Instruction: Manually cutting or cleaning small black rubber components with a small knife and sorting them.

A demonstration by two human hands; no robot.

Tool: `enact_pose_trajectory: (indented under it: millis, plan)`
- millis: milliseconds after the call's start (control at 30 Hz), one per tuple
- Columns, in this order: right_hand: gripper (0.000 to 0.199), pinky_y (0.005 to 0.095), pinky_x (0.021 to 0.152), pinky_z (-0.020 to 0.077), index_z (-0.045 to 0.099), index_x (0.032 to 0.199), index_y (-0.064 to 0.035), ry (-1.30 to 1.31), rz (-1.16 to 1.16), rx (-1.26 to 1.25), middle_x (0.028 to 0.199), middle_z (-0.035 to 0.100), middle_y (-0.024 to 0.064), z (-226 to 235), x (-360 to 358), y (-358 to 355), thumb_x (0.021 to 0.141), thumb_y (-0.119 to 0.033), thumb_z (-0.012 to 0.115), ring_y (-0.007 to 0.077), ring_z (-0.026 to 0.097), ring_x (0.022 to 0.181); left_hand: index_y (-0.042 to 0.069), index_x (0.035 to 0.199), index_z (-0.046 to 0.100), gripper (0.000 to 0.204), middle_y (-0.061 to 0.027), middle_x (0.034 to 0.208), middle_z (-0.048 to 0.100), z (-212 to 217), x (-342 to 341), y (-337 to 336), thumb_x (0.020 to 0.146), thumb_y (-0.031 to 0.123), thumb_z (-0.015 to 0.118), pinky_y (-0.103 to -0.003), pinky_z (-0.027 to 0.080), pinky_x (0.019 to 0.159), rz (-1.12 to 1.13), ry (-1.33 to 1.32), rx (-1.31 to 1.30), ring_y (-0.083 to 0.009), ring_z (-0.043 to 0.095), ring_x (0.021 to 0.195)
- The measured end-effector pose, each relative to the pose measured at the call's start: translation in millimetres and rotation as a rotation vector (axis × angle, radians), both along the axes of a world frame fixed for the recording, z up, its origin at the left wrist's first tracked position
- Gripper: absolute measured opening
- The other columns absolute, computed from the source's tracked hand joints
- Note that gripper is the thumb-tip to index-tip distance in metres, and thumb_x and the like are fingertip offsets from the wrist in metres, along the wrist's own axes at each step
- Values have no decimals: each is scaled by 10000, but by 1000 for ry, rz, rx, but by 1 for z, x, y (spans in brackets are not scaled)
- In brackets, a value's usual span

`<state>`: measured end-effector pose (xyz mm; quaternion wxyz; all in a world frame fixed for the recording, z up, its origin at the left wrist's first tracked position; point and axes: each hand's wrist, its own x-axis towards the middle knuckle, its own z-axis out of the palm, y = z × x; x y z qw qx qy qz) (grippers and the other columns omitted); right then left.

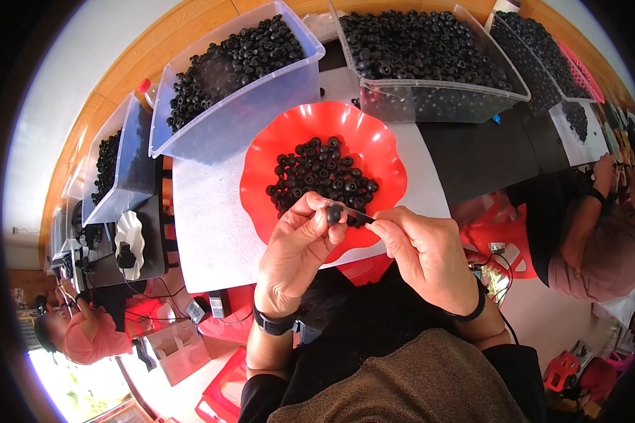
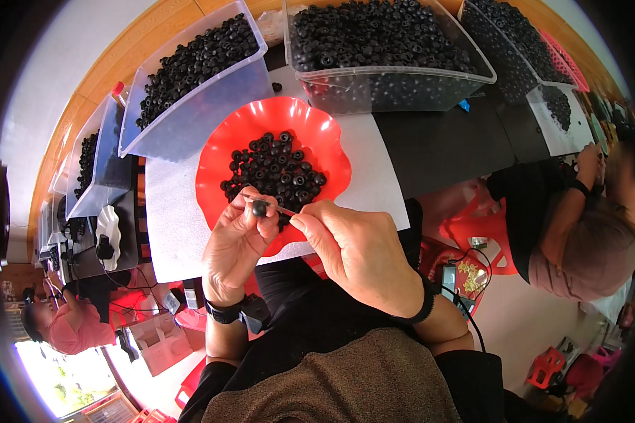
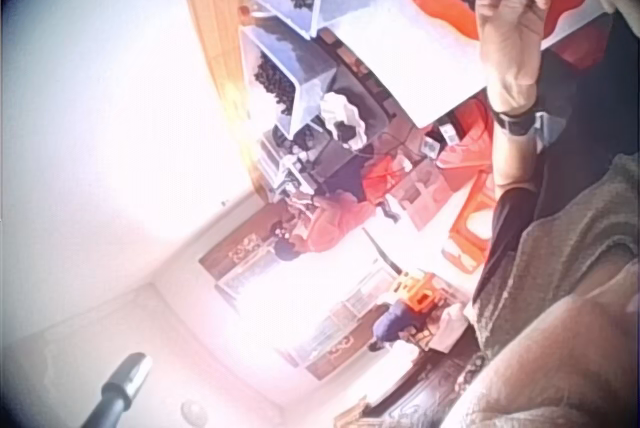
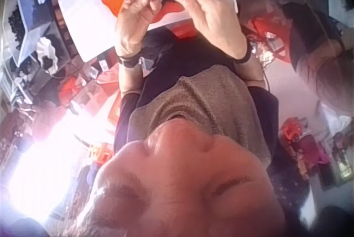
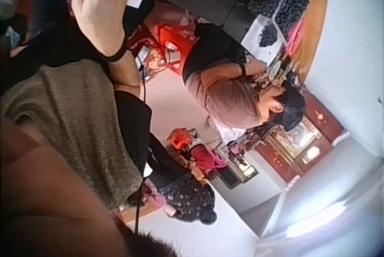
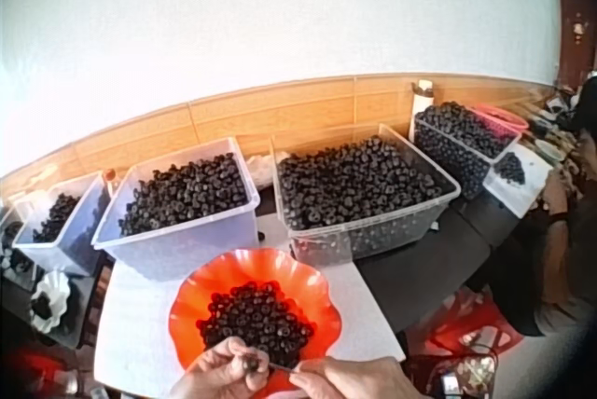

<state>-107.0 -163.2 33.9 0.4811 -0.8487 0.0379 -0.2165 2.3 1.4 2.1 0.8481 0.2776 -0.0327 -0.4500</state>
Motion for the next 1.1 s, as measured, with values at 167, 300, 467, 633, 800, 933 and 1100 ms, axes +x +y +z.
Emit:
enact_pose_trajectory:
  millis: [167, 300, 467, 633, 800, 933, 1100]
  plan:
    - [157, 358, 450, 418, 605, 836, -27, 34, 10, -19, 587, 569, 104, 0, 0, 2, 917, -158, 638, 280, 573, 489, 39, 974, 587, 38, -127, 1024, 618, 1, -4, -1, 943, 34, 566, -247, 503, 789, 82, -33, 24, -153, 588, 885]
    - [157, 358, 439, 409, 609, 841, -28, 55, 54, 27, 580, 562, 105, -3, -1, 5, 924, -160, 628, 282, 566, 480, 39, 980, 586, 42, -114, 1024, 618, -3, -2, -1, 944, 33, 565, -247, 502, 789, 50, -95, -12, -150, 584, 877]
    - [151, 357, 433, 405, 617, 858, -24, 60, 6, 69, 555, 548, 107, -3, -1, 1, 927, -159, 623, 281, 559, 463, 45, 983, 591, 56, -100, 1015, 616, 1, -6, -5, 938, 21, 567, -256, 499, 798, 138, -86, 31, -148, 579, 872]
    - [150, 360, 438, 408, 614, 865, -27, 28, -41, -47, 562, 553, 107, -1, -1, 4, 919, -166, 635, 275, 563, 470, 52, 982, 593, 68, -102, 995, 619, 4, -8, -5, 936, 11, 564, -264, 475, 811, 146, -122, 58, -151, 559, 860]
    - [152, 359, 433, 414, 595, 836, -44, -25, -23, -105, 612, 581, 104, -9, -3, 11, 898, -167, 660, 274, 569, 481, 53, 984, 597, 63, -104, 990, 616, 3, -7, -8, 935, 22, 572, -261, 452, 814, 156, -164, 64, -150, 536, 834]
    - [152, 358, 448, 427, 580, 843, -36, -59, -110, -160, 627, 588, 99, -8, 2, 7, 888, -154, 666, 279, 574, 495, 46, 999, 600, 74, -105, 996, 614, 1, -5, -8, 933, 25, 576, -259, 452, 813, 165, -123, 57, -145, 539, 823]
    - [145, 356, 472, 439, 589, 842, -41, -85, -52, -188, 637, 586, 103, -9, -1, 13, 885, -157, 664, 276, 587, 528, 50, 999, 609, 73, -110, 1013, 625, 1, -2, -11, 932, 35, 586, -255, 460, 799, 164, -90, 48, -133, 545, 800]
